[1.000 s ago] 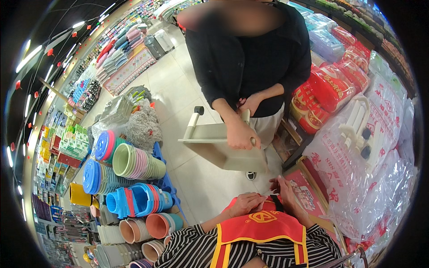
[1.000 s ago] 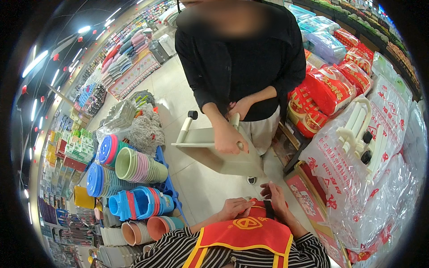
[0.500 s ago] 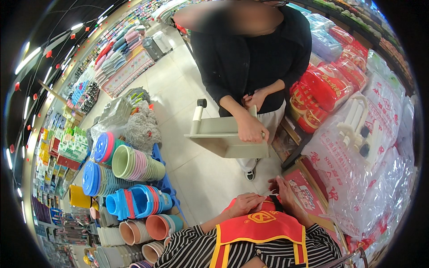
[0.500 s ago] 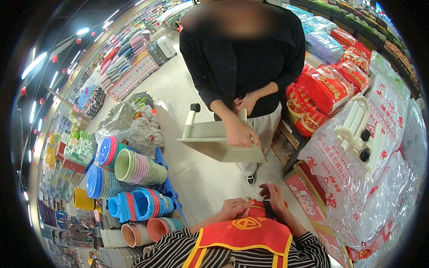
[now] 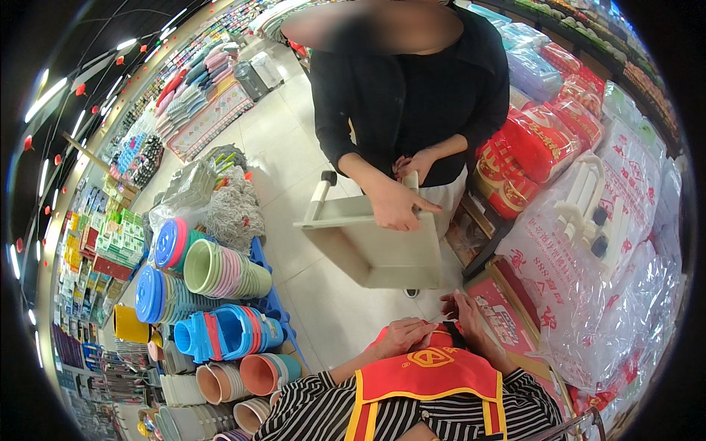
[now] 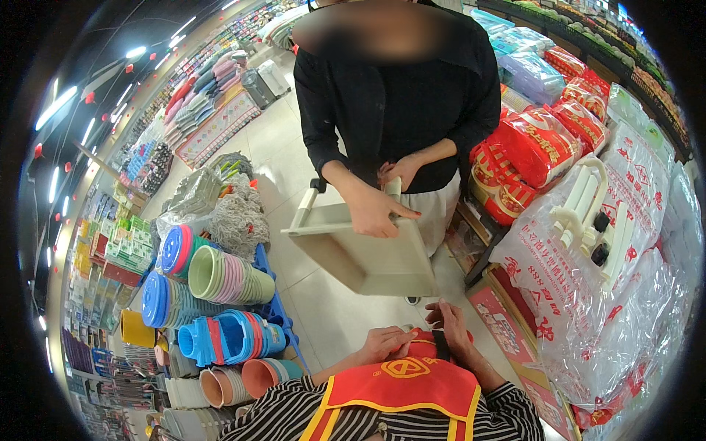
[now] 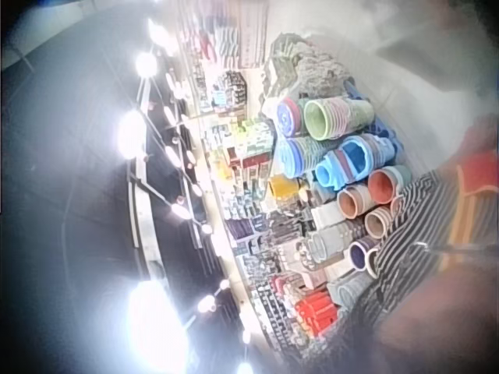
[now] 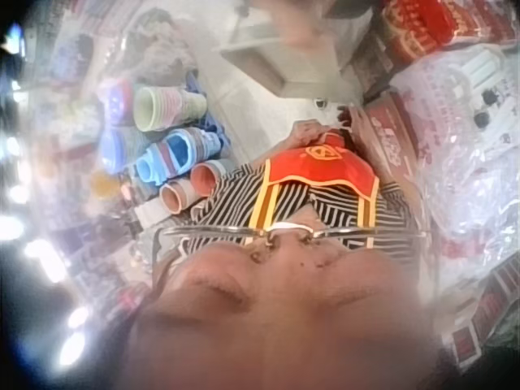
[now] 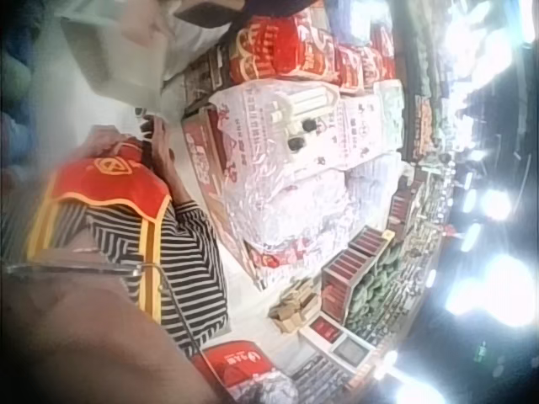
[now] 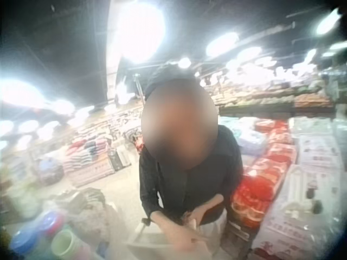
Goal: The person assembles a dustpan by inserting two caster wheels into the base and securing them with black caps. They then hand the assembled dustpan to another person and continue adjusting the wheels.
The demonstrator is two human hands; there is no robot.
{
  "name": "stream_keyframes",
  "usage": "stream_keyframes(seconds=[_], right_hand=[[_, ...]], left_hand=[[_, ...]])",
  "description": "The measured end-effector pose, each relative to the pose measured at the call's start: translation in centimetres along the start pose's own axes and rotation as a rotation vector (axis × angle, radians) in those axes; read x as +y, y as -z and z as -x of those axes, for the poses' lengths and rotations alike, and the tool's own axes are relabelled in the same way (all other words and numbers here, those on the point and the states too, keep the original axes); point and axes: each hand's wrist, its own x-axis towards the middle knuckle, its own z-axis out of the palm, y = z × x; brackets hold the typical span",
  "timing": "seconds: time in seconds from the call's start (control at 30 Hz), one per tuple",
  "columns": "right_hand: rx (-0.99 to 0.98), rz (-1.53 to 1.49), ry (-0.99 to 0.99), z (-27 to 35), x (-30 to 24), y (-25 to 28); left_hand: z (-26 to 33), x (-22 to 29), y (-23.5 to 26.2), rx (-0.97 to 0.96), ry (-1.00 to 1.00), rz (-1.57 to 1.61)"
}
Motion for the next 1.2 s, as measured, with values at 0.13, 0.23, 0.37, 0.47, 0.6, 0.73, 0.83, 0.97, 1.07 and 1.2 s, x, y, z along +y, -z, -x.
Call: stream_keyframes(seconds=[0.13, 0.23, 0.37, 0.47, 0.6, 0.73, 0.83, 0.97, 1.07, 1.2], right_hand=[[-0.012, 0.015, -0.008, 0.2, -0.4, -0.1], [-0.002, -0.012, -0.002, 0.1, -0.3, -0.1], [-0.010, -0.009, 0.001, 0.2, -0.6, -0.2], [-0.008, -0.023, -0.007, -0.2, 0.0, -0.1], [0.022, -0.055, -0.032, -0.2, 0.2, -0.3], [0.017, -0.037, -0.020, 0.4, -0.9, -0.5], [0.007, -0.031, 0.001, 0.1, -0.5, -0.4], [-0.031, 0.007, -0.025, 0.2, -0.7, -0.3], [-0.025, 0.004, -0.021, 0.2, -0.7, -0.2], [-0.023, -0.017, -0.030, 0.0, 0.1, -0.2]], left_hand=[[0.2, -0.1, -0.1, -0.004, 0.023, -0.020], [-0.1, 0.1, 0.1, -0.006, 0.005, 0.007], [-0.2, 0.1, 0.2, -0.013, 0.006, 0.001], [-0.3, 0.0, 0.1, 0.009, 0.004, 0.016], [-0.4, 0.3, 0.3, 0.008, 0.036, 0.072], [0.0, 0.0, 0.0, 0.009, 0.036, 0.004], [-0.2, 0.1, 0.2, 0.019, 0.021, 0.000], [-0.5, 0.5, 0.5, -0.008, 0.056, 0.027], [-0.7, 0.6, 0.5, -0.009, 0.062, 0.035], [-0.3, 0.5, 0.5, -0.017, 0.065, 0.037]])
